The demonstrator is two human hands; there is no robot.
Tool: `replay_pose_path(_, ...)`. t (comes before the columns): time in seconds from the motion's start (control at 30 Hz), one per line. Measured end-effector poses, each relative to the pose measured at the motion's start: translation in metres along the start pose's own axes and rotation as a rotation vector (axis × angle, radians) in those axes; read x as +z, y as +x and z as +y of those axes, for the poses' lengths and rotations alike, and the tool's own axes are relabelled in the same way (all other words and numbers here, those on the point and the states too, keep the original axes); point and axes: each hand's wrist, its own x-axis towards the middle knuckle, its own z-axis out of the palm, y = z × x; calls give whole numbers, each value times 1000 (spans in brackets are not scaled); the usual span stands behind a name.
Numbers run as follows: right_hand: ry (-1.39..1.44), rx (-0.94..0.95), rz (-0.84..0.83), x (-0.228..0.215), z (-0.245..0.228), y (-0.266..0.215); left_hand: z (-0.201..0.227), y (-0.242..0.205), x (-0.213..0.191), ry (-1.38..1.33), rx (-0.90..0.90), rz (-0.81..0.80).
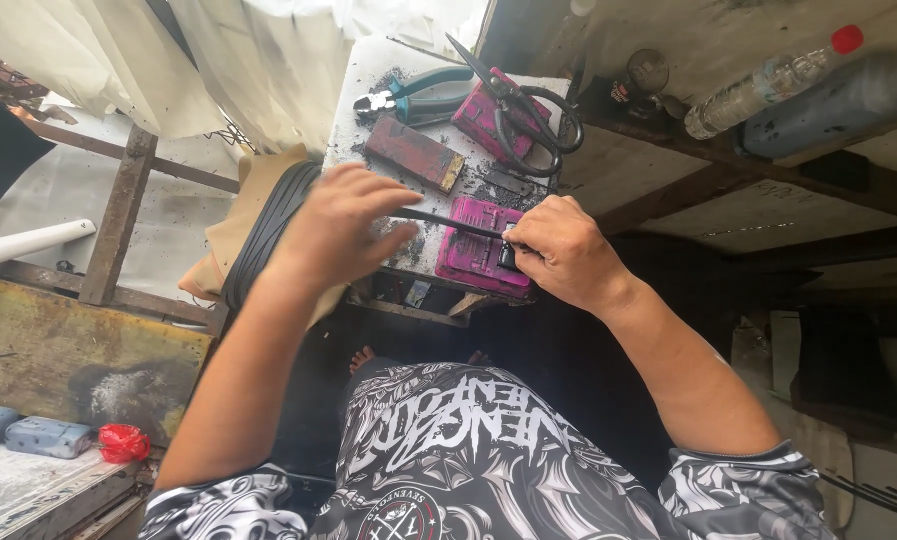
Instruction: The person is smoothing the edges of leather strips using a sanding block and then hanging them on a line with clothespins.
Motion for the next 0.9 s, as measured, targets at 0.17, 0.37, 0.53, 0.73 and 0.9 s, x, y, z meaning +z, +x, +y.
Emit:
replay_pose_path(0.17,-24,-18,-8,-2,-3,2,35,23,45,-64,135,40)
replay_pose_path(0.37,-67,-50,18,-3,-3,2,44,35,61,-2,178,-13)
replay_pose_path(0.53,-53,-70,37,-2,-1,0,45,37,56,-8,165,-60)
replay_pose_path(0.73,-49,-66,53,-7,-1,-4,51,41,44,-31,159,-66)
replay_pose_path(0.9,-52,-69,79,-13,2,-12,54,42,41,-37,150,-70)
